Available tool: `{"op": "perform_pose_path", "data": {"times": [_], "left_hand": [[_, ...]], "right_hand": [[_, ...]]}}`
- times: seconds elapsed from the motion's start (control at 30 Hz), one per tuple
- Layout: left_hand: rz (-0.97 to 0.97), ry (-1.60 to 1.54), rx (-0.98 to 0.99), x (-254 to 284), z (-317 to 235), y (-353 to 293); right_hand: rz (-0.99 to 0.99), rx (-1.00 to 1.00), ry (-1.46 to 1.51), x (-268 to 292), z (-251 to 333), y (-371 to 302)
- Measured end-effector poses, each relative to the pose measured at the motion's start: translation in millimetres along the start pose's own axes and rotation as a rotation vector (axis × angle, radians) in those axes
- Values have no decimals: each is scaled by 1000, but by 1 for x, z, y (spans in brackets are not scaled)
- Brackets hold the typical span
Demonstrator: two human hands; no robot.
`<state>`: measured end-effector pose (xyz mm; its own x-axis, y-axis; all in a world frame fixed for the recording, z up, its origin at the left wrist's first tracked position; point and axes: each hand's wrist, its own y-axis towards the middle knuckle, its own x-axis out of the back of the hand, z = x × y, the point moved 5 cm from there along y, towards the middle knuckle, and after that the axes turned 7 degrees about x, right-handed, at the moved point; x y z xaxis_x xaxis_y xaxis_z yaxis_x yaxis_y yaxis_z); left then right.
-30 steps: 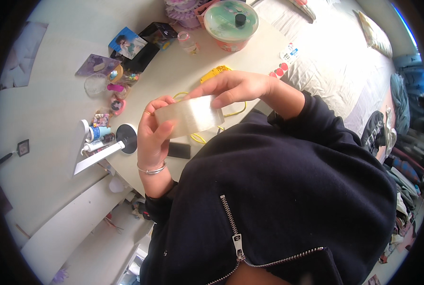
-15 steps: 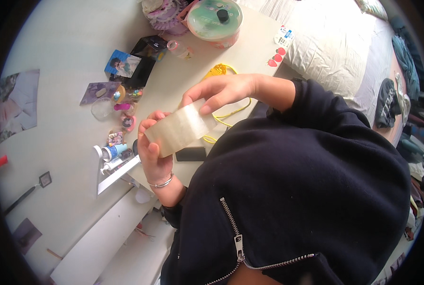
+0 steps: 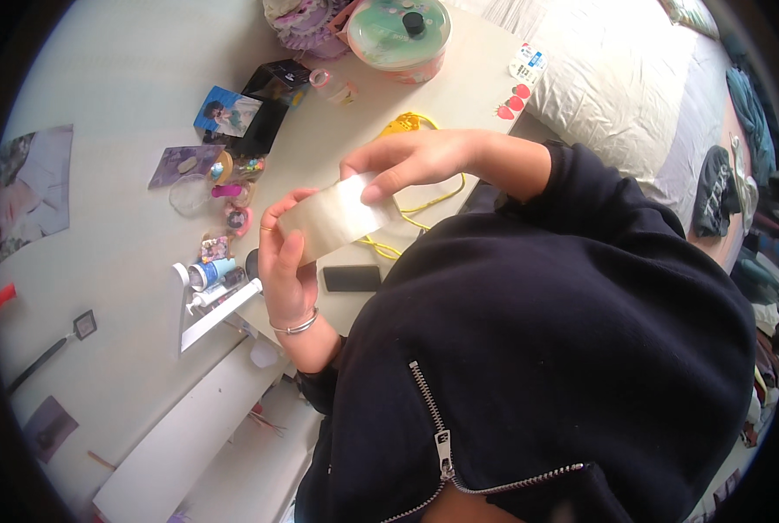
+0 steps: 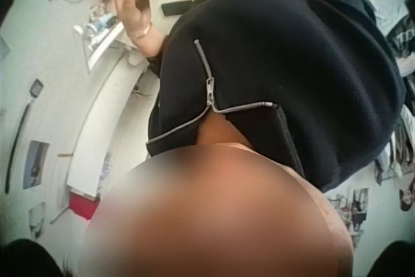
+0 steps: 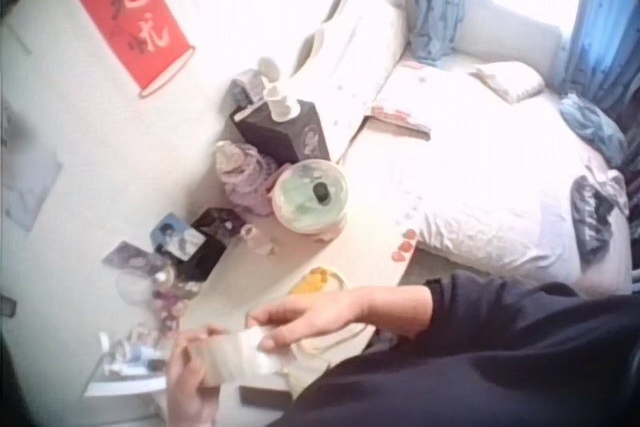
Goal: The person picks up a yellow extension cord from a cluttered table, walks to a wall outlet, plugs it in, then walks back and coils the cord by hand. They place the coiled cord on a desk and handle a roll of tape.
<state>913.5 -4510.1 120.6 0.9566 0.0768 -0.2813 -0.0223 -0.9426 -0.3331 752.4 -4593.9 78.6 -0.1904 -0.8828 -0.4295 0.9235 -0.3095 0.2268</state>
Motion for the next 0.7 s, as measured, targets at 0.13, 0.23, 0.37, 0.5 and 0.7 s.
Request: {"op": "perform_pose_path", "data": {"times": [0.13,0.23,0.37,0.5,0.7], "left_hand": [[77,-115,-12,-1,2,-2],[66,-124,-17,1,4,-4],[81,-75,-45,0,2,-5],[78,-24,-53,0,1,-5],[54,-43,-53,-2,3,-6]], "right_hand": [[73,1,118,-3,2,-2],[71,-16,127,-3,1,-3],[81,-12,114,-4,-1,-1],[82,-16,117,-4,-2,-1],[73,-9,104,-5,-2,0]]}}
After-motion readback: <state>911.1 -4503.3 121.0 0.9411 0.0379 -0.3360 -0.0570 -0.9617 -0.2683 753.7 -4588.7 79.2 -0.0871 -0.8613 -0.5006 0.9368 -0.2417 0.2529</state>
